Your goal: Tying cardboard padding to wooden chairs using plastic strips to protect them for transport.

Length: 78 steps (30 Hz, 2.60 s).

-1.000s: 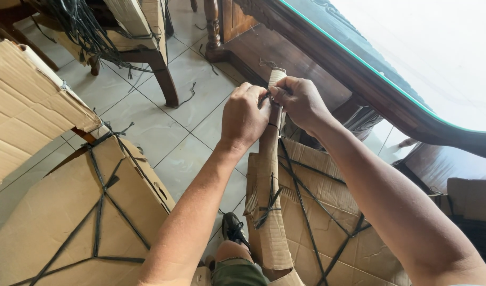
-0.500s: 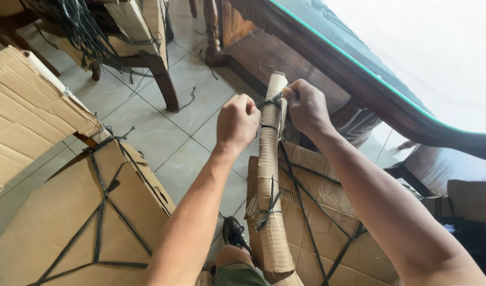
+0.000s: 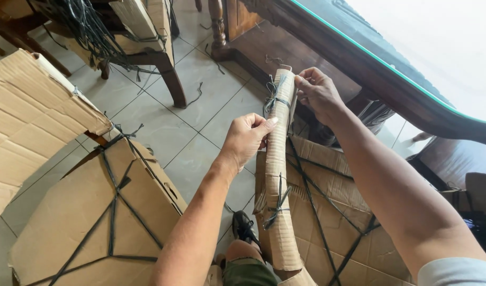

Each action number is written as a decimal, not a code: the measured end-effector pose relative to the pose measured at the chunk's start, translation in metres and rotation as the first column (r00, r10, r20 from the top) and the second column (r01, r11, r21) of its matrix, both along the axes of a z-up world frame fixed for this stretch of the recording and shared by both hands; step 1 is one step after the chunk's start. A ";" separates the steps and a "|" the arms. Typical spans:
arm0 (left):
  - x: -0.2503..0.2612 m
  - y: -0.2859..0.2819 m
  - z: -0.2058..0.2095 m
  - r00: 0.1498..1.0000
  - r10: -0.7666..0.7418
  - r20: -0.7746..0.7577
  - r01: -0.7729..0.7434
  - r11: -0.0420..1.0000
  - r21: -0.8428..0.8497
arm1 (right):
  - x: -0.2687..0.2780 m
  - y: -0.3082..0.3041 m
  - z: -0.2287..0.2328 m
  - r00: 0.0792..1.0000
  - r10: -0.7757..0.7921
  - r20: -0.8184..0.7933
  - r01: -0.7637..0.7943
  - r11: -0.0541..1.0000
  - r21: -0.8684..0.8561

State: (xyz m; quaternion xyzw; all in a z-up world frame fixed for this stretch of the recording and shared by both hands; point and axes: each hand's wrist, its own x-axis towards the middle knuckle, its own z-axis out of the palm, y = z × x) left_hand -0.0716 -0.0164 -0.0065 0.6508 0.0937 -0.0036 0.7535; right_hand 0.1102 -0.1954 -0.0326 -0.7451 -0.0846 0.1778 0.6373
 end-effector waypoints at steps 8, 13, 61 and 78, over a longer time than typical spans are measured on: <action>-0.003 -0.002 0.001 1.000 0.017 -0.025 -0.016 1.000 0.016 | 0.006 0.016 -0.002 0.999 -0.025 0.020 0.021 0.980 0.199; -0.002 -0.008 -0.003 0.996 0.083 0.033 -0.084 0.995 0.047 | 0.011 0.019 -0.004 0.989 -0.063 0.134 0.045 0.990 0.132; -0.108 -0.066 0.014 0.986 0.140 0.090 -0.165 0.735 0.658 | -0.391 -0.109 0.073 0.848 0.520 -0.101 -0.521 0.786 -0.333; -0.142 -0.095 0.015 0.990 0.136 0.046 -0.137 0.799 0.585 | -0.412 -0.233 0.107 0.751 0.496 0.436 -0.337 0.856 -0.391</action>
